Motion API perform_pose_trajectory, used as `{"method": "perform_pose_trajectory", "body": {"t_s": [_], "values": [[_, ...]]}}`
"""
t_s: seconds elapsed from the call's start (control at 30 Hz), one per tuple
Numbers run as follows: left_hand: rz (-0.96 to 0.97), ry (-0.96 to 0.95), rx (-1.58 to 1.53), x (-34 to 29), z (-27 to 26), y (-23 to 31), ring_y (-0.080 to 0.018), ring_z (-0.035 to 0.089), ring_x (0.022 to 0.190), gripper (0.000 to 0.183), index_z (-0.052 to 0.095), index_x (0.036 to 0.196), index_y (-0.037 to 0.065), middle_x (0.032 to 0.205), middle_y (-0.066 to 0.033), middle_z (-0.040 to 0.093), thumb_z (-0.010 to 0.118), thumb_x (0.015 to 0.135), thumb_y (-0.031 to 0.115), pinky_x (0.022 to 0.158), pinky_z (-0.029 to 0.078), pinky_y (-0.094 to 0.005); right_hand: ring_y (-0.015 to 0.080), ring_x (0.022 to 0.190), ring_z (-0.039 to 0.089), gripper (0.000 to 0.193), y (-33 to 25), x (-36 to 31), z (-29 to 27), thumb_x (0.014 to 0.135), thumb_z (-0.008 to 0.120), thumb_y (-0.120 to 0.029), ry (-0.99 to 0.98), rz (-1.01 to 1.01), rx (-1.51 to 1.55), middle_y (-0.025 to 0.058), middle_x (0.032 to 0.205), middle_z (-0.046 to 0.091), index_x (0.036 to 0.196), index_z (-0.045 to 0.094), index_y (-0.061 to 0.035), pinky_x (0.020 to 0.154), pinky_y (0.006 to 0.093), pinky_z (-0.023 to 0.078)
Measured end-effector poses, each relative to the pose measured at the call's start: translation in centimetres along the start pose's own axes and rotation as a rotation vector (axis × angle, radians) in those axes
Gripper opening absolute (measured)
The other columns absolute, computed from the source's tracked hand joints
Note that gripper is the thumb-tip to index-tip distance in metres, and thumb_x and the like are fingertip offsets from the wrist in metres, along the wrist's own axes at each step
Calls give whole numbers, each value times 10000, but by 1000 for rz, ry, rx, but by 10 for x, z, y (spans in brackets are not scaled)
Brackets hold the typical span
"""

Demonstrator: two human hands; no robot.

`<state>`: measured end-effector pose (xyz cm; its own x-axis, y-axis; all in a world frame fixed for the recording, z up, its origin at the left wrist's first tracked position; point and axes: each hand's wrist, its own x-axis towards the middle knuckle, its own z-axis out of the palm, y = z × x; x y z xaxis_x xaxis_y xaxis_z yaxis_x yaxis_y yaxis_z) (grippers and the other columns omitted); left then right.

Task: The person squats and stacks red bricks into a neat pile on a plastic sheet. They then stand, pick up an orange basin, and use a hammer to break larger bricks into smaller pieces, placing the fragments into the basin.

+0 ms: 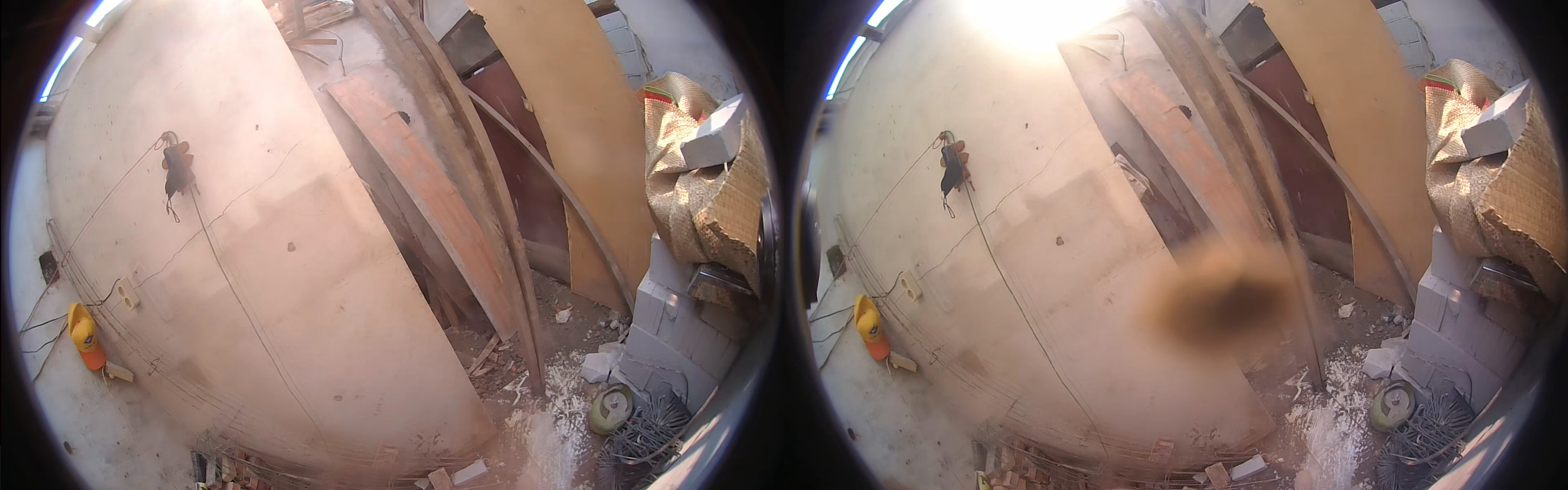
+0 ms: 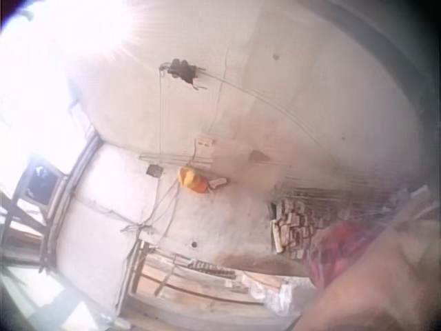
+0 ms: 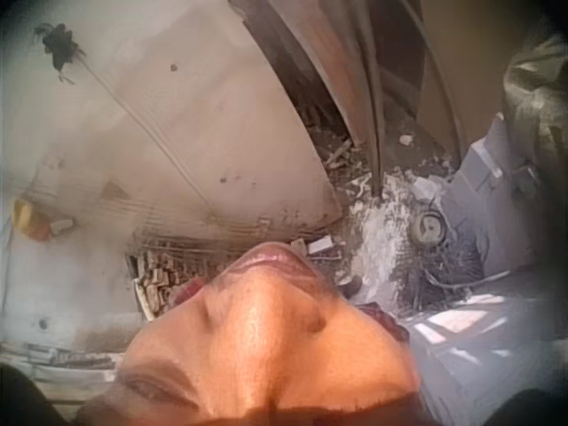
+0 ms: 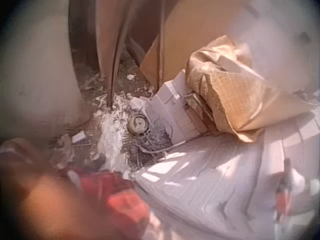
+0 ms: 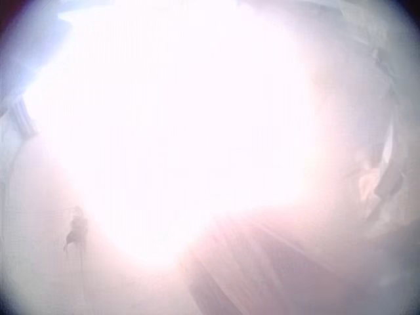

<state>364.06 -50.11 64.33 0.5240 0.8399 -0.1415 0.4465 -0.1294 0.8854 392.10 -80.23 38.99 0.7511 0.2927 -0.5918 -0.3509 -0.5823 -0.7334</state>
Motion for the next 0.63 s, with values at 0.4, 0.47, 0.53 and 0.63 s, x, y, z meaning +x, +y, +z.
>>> {"method": "perform_pose_trajectory", "body": {"t_s": [0.4, 0.47, 0.53, 0.63], "values": [[826, 799, 309, 329, -33, 249, -485, 190, 1472, 868, 419, 1454, -2, 1592, -270, 241, 817, 773, 360, 1178, 203, -591, 211, 1044, 630, 329, -257, 229, 1, 904, 690, -182, 151, -213, 366, 86, 1113, 682, 1179, 679, -2, 935, 336, 513], [801, 879, 355, 380, -18, 271, -530, 90, 1488, 992, 331, 1508, 20, 1630, -262, 135, 831, 747, 413, 1167, 135, -664, 200, 1036, 629, 318, -312, 268, 7, 907, 695, -165, 160, -324, 467, 76, 1107, 681, 1179, 678, -3, 930, 331, 513], [730, 1049, 578, 414, -5, 267, -550, 12, 1497, 1127, 234, 1559, 78, 1662, -229, 60, 822, 715, 540, 1150, 64, -710, 190, 1027, 628, 308, -380, 308, 11, 910, 700, -149, 168, -461, 560, 66, 1102, 680, 1180, 677, -3, 926, 326, 514], [680, 1277, 805, 456, 7, 236, -543, -19, 1503, 1158, 187, 1591, 199, 1686, -153, 48, 803, 707, 623, 1168, 1, -692, 246, 1091, 631, 404, -503, 368, 12, 959, 618, -217, 221, -581, 660, 109, 1209, 657, 1301, 587, -4, 958, 359, 505]]}}
